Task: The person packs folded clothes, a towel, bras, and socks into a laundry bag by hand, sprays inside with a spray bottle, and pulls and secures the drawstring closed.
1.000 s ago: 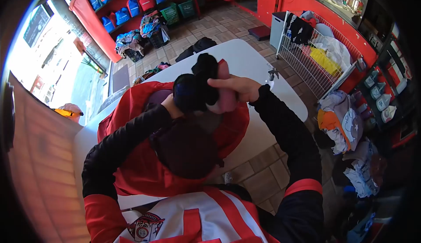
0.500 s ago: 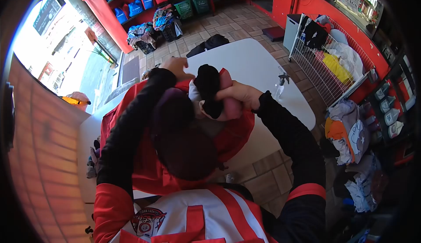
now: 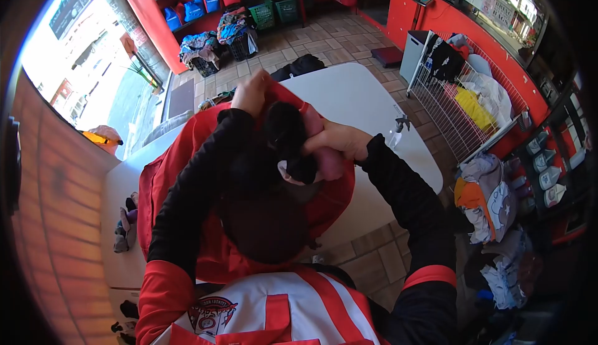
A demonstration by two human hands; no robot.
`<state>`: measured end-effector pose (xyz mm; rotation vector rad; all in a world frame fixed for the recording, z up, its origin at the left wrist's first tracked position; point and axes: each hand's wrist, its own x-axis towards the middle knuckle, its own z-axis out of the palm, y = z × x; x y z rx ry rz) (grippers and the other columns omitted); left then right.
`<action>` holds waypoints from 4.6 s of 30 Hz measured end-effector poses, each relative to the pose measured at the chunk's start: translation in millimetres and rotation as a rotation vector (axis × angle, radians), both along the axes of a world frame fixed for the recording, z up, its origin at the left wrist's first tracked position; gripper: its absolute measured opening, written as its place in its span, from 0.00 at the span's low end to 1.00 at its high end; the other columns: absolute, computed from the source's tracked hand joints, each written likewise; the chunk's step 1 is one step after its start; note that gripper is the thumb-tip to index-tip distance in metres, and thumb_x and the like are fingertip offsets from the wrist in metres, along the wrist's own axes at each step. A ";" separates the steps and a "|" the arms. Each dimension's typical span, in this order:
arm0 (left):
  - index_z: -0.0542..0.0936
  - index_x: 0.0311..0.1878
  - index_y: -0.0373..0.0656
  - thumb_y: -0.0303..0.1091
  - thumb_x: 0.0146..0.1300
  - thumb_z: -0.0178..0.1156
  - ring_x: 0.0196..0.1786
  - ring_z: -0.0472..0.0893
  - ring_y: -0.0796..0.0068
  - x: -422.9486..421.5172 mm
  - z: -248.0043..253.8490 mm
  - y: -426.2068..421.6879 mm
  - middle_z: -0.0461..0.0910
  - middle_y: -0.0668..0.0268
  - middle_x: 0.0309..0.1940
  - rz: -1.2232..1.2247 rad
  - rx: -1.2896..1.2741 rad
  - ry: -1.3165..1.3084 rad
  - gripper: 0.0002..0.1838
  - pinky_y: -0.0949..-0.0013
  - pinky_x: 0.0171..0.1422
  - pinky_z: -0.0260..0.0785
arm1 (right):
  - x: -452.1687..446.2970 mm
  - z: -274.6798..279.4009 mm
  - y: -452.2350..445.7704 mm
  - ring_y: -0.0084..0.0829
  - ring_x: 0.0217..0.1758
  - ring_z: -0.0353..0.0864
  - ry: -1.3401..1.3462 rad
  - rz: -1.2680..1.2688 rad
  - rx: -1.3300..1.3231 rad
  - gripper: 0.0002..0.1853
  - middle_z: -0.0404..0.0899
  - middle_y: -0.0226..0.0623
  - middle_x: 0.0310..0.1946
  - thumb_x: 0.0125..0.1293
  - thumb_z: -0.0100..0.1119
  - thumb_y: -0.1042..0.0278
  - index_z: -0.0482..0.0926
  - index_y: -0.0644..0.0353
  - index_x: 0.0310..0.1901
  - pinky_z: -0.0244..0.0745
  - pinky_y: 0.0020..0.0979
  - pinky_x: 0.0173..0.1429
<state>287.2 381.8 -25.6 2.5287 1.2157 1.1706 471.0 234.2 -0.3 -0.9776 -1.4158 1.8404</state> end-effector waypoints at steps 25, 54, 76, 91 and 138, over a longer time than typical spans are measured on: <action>0.69 0.36 0.39 0.31 0.62 0.51 0.34 0.75 0.48 -24.7 43.0 -20.8 0.75 0.51 0.28 -0.113 0.056 -0.319 0.05 0.59 0.37 0.66 | -64.5 -14.6 12.6 0.44 0.53 0.70 -0.622 0.491 1.095 0.36 0.70 0.44 0.49 0.42 0.68 0.57 0.65 0.53 0.55 0.60 0.42 0.60; 0.74 0.48 0.51 0.45 0.54 0.54 0.64 0.59 0.59 33.1 -63.1 -77.9 0.66 0.58 0.56 -0.510 0.329 0.497 0.19 0.53 0.66 0.47 | 41.3 -2.3 -36.7 0.22 0.34 0.80 0.568 -0.705 0.072 0.13 0.79 0.36 0.36 0.65 0.51 0.63 0.72 0.61 0.46 0.77 0.22 0.38; 0.71 0.56 0.58 0.51 0.45 0.57 0.66 0.56 0.52 -103.0 -11.7 -182.2 0.61 0.57 0.61 -0.693 -0.185 0.804 0.31 0.31 0.62 0.41 | -23.0 -9.4 -82.4 0.36 0.51 0.69 -1.052 -0.949 1.310 0.17 0.71 0.42 0.46 0.55 0.61 0.72 0.71 0.62 0.46 0.65 0.34 0.54; 0.76 0.44 0.62 0.35 0.54 0.50 0.65 0.61 0.63 -95.7 -12.1 -219.4 0.69 0.70 0.55 -0.670 0.160 0.926 0.14 0.35 0.65 0.42 | -22.8 -4.6 -159.4 0.34 0.37 0.70 -0.809 0.219 0.906 0.04 0.70 0.32 0.29 0.46 0.61 0.72 0.78 0.57 0.27 0.65 0.34 0.45; 0.75 0.32 0.45 0.32 0.52 0.56 0.14 0.66 0.83 -181.7 92.6 -330.9 0.65 0.73 0.20 -1.033 -0.327 0.210 0.04 0.78 0.18 0.57 | -90.7 12.0 -90.0 0.29 0.31 0.75 0.104 0.673 0.390 0.09 0.74 0.38 0.30 0.48 0.67 0.75 0.77 0.64 0.30 0.71 0.27 0.34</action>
